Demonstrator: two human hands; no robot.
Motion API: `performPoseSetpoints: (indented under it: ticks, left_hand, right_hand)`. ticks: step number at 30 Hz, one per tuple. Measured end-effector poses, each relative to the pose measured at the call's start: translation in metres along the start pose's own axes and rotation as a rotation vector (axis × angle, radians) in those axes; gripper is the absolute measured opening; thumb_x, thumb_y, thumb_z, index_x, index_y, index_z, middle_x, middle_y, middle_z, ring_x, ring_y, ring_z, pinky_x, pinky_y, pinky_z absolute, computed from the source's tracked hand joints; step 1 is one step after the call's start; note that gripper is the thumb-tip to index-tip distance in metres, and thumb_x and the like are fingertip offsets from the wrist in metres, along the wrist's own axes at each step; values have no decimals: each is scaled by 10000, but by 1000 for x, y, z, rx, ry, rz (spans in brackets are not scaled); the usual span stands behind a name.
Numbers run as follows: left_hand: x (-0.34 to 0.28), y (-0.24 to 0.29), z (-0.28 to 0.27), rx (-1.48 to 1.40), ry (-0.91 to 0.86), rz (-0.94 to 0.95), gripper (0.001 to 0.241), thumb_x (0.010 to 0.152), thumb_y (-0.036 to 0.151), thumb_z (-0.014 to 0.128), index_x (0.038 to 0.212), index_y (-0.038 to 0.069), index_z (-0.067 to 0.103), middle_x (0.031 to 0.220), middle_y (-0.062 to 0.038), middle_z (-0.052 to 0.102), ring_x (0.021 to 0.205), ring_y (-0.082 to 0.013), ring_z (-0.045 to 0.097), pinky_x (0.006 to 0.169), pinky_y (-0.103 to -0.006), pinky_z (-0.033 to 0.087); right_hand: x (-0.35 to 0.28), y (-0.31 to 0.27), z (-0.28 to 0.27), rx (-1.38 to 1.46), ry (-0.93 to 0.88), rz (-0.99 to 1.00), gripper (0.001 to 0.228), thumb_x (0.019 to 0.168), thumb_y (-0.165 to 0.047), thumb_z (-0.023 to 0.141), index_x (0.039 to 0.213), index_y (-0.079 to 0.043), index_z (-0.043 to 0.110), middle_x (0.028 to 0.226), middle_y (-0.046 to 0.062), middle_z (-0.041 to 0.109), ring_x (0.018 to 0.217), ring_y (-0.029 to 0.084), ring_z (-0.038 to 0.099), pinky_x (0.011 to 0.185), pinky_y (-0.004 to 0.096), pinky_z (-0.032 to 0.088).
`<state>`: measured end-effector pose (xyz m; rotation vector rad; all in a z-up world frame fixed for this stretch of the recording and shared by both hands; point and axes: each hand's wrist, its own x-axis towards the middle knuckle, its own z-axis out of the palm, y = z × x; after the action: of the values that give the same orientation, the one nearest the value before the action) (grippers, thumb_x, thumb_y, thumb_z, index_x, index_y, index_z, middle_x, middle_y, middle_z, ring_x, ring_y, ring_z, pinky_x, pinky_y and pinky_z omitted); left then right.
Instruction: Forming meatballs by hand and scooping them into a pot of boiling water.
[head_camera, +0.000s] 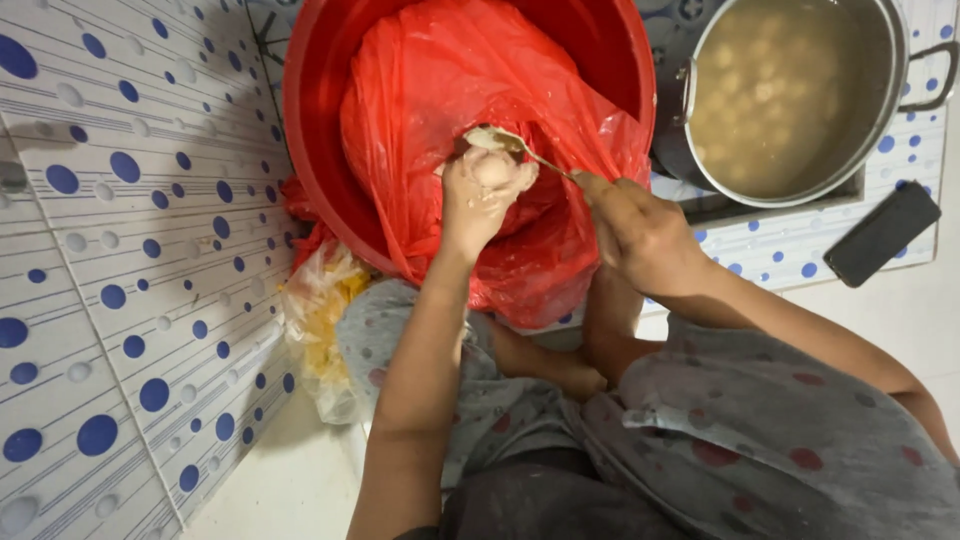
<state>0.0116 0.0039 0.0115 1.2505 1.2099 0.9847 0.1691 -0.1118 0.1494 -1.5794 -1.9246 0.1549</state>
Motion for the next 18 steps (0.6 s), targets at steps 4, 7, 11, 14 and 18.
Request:
performPoseSetpoints:
  ticks: [4,7,11,14,18]
  left_hand:
    - [5,-8,4,-29,20,54,238,646,173,964,686,166,730,619,-11,723,568,-161,728,458,-226,569]
    - [0,-8,3,53,16,25,201,668,179,935,727,161,743,666,-25,737,645,-200,735,534,-273,581]
    - [-1,-5,3,381,-6,-124,218,730,210,822,922,115,782,842,-108,780,930,-361,758,810,-479,629]
    - [5,-59,-4,889,-219,-148,146,731,291,796,868,297,747,759,52,734,879,-277,763,763,-466,650]
    - [16,-95,10,1031,-330,-120,256,729,350,816,963,319,716,815,56,728,876,-275,768,720,-483,652]
  right_hand:
    - [2,1,3,-50,19,-21,240,1016,-1,611,1201,-19,762,716,97,597,570,302,653,509,389,559]
    - [-6,5,10,30,10,10,247,1005,25,609,1196,2,764,741,125,629,609,331,672,534,397,569]
    - [-9,7,11,385,-105,341,216,982,34,645,1154,7,772,945,195,766,854,378,751,695,432,592]
    - [-11,21,4,861,-185,923,182,994,3,582,1100,58,720,546,87,531,332,77,428,264,234,340]
    - [-20,31,-27,1004,-129,1178,227,972,-18,595,1154,71,697,553,71,506,360,15,381,276,201,301]
